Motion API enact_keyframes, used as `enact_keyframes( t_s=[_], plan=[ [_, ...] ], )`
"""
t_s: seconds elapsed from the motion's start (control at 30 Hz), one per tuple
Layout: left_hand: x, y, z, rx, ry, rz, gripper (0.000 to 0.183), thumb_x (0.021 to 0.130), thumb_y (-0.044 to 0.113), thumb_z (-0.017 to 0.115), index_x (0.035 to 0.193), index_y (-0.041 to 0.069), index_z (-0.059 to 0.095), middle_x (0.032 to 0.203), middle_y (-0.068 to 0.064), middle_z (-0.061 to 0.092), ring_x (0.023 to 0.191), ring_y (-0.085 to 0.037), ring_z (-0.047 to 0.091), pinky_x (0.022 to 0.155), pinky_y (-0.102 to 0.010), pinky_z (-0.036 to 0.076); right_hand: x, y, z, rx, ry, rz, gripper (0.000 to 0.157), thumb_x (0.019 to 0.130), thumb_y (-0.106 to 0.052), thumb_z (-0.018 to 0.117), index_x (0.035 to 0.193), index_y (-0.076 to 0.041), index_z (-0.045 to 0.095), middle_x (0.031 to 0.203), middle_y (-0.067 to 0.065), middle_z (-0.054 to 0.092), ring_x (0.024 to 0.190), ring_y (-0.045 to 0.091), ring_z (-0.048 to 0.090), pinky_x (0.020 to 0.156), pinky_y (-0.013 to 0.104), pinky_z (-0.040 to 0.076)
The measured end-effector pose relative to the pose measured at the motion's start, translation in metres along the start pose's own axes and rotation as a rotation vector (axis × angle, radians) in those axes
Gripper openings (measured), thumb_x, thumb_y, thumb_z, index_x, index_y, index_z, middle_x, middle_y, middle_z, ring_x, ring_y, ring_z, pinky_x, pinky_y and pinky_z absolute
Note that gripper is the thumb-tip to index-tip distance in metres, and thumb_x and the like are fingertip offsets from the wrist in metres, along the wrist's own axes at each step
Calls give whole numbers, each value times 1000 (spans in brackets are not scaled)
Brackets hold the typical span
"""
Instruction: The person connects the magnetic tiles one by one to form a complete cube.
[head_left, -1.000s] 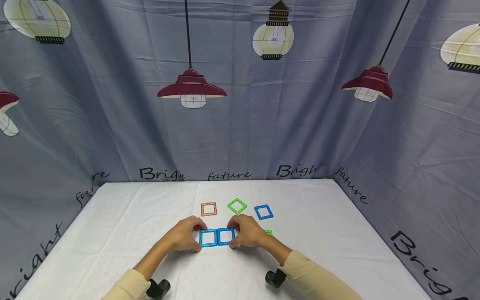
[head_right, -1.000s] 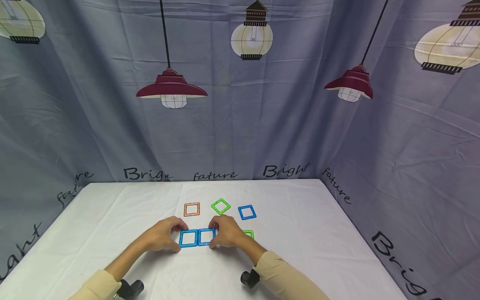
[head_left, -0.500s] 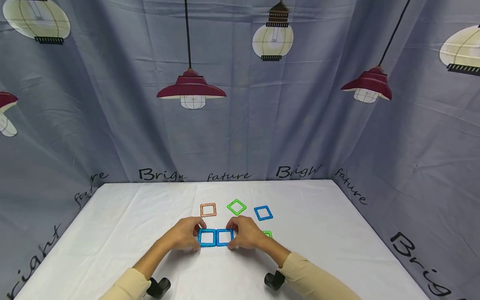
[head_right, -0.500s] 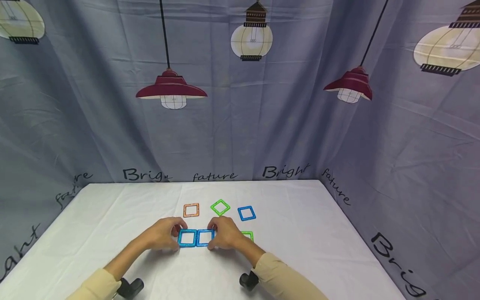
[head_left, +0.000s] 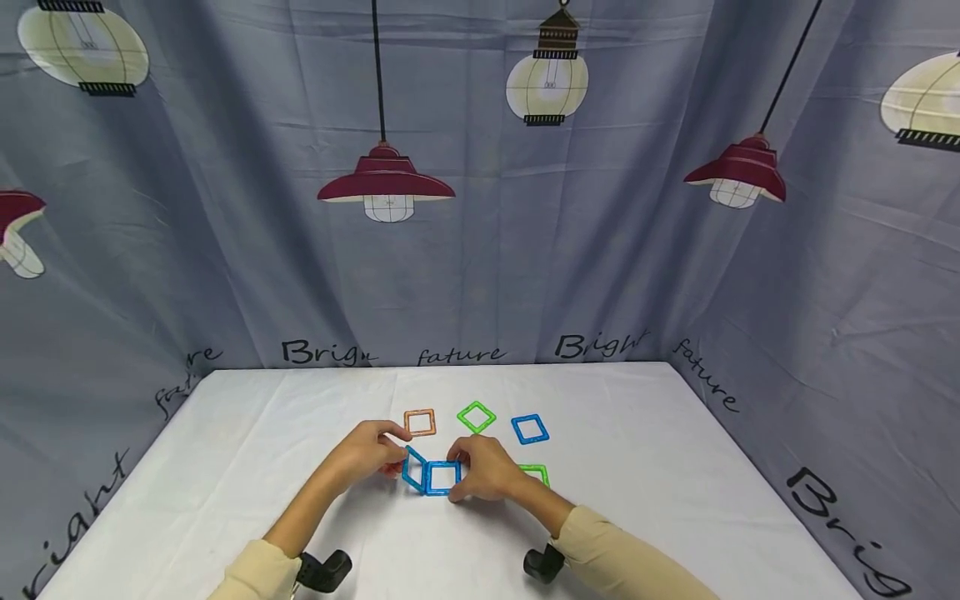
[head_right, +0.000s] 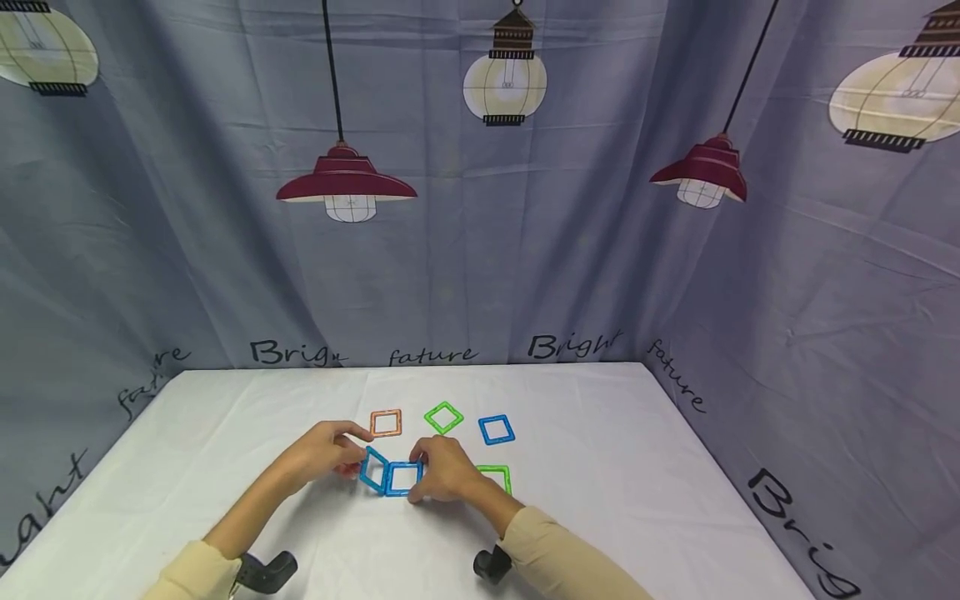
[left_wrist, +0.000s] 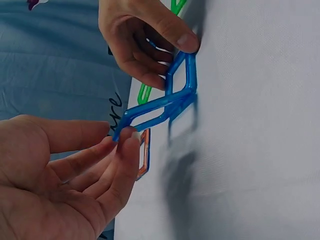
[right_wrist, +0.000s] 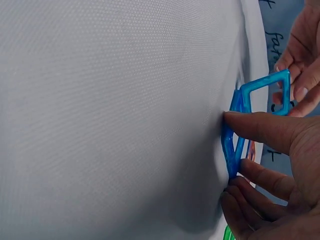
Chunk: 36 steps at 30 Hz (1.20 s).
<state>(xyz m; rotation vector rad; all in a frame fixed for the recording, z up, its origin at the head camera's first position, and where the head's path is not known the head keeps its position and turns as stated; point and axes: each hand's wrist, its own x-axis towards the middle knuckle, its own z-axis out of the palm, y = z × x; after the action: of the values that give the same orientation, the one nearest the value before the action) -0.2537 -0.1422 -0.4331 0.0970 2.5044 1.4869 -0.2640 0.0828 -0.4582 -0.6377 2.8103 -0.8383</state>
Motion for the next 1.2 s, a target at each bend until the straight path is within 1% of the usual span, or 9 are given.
enact_keyframes(
  t_s=[0.07, 0.23, 0.37, 0.47, 0.67, 0.77, 0.93, 1.1, 1.2],
  plan=[
    [0, -2, 2, -51, 13, -15, 29, 90, 1, 68, 119, -6, 66, 87, -15, 74, 69, -17, 65, 67, -33, 59, 0, -1, 1, 0, 0, 6, 45, 68, -19, 94, 107, -10, 72, 94, -1, 64, 84, 12, 52, 80, 29, 51],
    [1, -7, 7, -105, 75, -51, 26, 88, 6, 74, 113, -1, 70, 83, -10, 75, 67, -17, 67, 67, -33, 59, 2, -5, 3, 8, 7, 7, 45, 68, -18, 94, 107, -9, 72, 94, 1, 64, 84, 13, 53, 80, 29, 51],
    [1, -14, 10, -212, 100, -81, 23, 88, 9, 75, 108, -1, 71, 84, -9, 74, 73, -19, 69, 69, -36, 61, 6, -8, 6, 17, 8, 10, 45, 69, -19, 93, 107, -9, 72, 94, 1, 64, 85, 14, 53, 81, 30, 51],
    [1, -19, 10, -318, 85, -88, 26, 89, 9, 74, 112, -4, 69, 92, -12, 72, 80, -21, 70, 73, -40, 63, 7, -10, 7, 22, 8, 5, 45, 69, -20, 93, 107, -9, 72, 95, 2, 64, 85, 13, 52, 81, 30, 51],
    [-2, -26, 9, -443, 16, -84, 42, 93, 13, 72, 128, -8, 61, 103, -18, 72, 87, -23, 72, 82, -44, 62, 8, -13, 11, 13, 8, -11, 46, 69, -22, 94, 108, -10, 73, 95, 2, 65, 84, 12, 52, 79, 27, 50],
    [-2, -29, 9, -472, 0, -75, 46, 93, 15, 72, 131, -9, 59, 104, -19, 73, 89, -22, 73, 83, -43, 62, 8, -14, 12, 13, 12, -11, 46, 69, -22, 94, 108, -10, 73, 95, 2, 65, 83, 12, 52, 78, 27, 49],
    [-1, -34, 8, -503, 7, -63, 46, 93, 15, 73, 130, -9, 59, 101, -17, 74, 88, -22, 74, 82, -42, 63, 9, -15, 12, 17, 12, -10, 46, 69, -22, 94, 108, -11, 73, 95, 2, 65, 84, 12, 52, 78, 27, 49],
    [-2, -38, 8, -531, -7, -42, 46, 94, 14, 72, 131, -11, 58, 106, -19, 73, 90, -23, 74, 84, -43, 62, 10, -13, 13, 7, 11, -15, 46, 68, -24, 94, 108, -12, 73, 97, 1, 65, 85, 12, 52, 79, 28, 49],
    [-2, -39, 9, -538, -2, -30, 45, 94, 14, 72, 129, -10, 60, 109, -21, 73, 91, -24, 74, 84, -44, 62, 10, -12, 13, 16, 10, -16, 47, 68, -23, 94, 108, -11, 73, 97, 2, 65, 85, 12, 52, 79, 29, 49]
  ],
)
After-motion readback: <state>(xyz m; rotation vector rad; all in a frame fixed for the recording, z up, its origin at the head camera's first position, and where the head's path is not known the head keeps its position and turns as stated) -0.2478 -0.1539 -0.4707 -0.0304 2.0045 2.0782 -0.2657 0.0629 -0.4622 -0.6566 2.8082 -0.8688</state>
